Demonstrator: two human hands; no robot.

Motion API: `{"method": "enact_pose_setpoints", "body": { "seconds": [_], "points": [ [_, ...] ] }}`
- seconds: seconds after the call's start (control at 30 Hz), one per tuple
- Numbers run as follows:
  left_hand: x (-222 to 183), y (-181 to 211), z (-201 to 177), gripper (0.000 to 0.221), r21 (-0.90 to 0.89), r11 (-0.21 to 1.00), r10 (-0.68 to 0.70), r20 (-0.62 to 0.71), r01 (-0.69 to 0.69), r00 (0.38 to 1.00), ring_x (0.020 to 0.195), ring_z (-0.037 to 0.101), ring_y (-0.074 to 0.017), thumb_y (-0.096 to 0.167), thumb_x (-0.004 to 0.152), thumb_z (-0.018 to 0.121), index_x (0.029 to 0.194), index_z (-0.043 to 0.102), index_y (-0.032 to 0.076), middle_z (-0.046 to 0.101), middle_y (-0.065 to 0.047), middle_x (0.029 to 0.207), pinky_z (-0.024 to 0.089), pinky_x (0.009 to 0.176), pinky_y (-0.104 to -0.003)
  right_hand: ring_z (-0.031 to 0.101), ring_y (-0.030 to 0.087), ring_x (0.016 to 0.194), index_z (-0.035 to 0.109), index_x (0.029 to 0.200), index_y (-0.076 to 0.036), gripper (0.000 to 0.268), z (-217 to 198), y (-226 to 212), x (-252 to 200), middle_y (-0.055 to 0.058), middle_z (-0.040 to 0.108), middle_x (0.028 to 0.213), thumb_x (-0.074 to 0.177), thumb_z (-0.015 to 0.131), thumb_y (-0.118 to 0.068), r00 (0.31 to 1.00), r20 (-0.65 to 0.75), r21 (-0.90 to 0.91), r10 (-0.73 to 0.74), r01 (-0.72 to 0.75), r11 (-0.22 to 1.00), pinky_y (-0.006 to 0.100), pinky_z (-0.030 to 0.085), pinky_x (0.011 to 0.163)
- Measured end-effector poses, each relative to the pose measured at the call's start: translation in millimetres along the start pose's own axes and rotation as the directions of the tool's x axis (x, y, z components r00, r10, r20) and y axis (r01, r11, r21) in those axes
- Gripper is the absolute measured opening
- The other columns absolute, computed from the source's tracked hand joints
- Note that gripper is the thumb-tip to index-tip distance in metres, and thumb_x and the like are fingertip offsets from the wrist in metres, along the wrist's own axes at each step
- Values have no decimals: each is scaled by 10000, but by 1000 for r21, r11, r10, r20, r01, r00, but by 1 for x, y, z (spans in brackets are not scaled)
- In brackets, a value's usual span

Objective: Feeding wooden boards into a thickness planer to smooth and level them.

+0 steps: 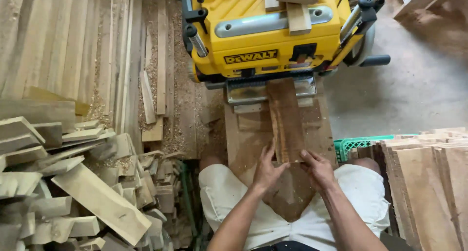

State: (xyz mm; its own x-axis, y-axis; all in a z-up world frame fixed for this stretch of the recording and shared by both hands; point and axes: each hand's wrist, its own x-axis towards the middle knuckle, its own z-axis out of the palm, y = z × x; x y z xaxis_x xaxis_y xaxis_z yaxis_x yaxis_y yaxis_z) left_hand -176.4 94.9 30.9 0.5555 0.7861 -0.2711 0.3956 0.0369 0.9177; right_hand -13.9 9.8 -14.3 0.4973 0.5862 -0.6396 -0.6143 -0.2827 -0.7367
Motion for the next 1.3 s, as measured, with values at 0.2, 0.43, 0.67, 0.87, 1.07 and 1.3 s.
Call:
{"method": "enact_pose_setpoints", "body": {
  "seconds": [0.2, 0.43, 0.67, 0.87, 1.07, 1.3],
  "points": [
    [12, 12, -9, 952, -16, 999, -30, -22, 30, 999, 1462, 311, -523, 188, 840, 822, 1631, 293, 159, 302, -297, 1577, 365, 1169, -616, 622, 515, 1164, 260, 1644, -52, 968, 36, -83, -43, 364, 519, 1372, 824, 769, 20, 979, 171, -388, -108, 167, 906, 587, 527, 987],
    [37, -26, -2, 932, 1, 998, 69, -98, -69, 993, 1417, 382, -529, 217, 850, 826, 1625, 310, 182, 348, -309, 1551, 408, 1136, -619, 586, 538, 1224, 561, 1510, -216, 717, -6, 3, 56, 323, 561, 1313, 837, 806, -180, 566, 577, -573, -589, 794, 202, 555, 583, 911],
    [84, -5, -23, 813, 84, 992, 97, -85, -89, 992, 1434, 387, -496, 277, 891, 787, 1570, 399, 53, 351, -290, 1588, 416, 1148, -568, 734, 403, 994, 733, 1304, -178, 380, 24, -15, 74, 217, 689, 1247, 928, 779, -152, 568, 439, -705, -696, 698, 125, 476, 628, 748],
    [124, -18, -26, 801, 203, 977, 80, -59, -67, 995, 1433, 418, -462, 297, 906, 771, 1576, 399, 64, 396, -260, 1578, 424, 1160, -535, 736, 349, 1016, 785, 1224, -194, 270, 45, -20, 100, 134, 734, 1127, 958, 760, -232, 526, 432, -795, -733, 605, -34, 452, 611, 790],
    [138, -18, -37, 671, 330, 942, 68, -23, -57, 997, 1492, 365, -426, 273, 935, 711, 1523, 487, 40, 391, -237, 1606, 339, 1217, -531, 621, 299, 1268, 684, 1371, -271, 350, 57, -42, 82, 84, 651, 1351, 1075, 521, -358, 818, 329, -883, -473, 444, 154, 463, 481, 1065],
    [131, -4, -48, 758, 353, 927, 132, 17, -130, 991, 1435, 439, -435, 368, 890, 752, 1507, 491, 14, 474, -260, 1547, 387, 1196, -510, 603, 374, 1272, 487, 1536, -317, 501, 51, -45, 83, 108, 538, 1420, 1045, 471, -217, 863, 390, -890, -320, 443, 110, 513, 536, 1033]
  ]
}}
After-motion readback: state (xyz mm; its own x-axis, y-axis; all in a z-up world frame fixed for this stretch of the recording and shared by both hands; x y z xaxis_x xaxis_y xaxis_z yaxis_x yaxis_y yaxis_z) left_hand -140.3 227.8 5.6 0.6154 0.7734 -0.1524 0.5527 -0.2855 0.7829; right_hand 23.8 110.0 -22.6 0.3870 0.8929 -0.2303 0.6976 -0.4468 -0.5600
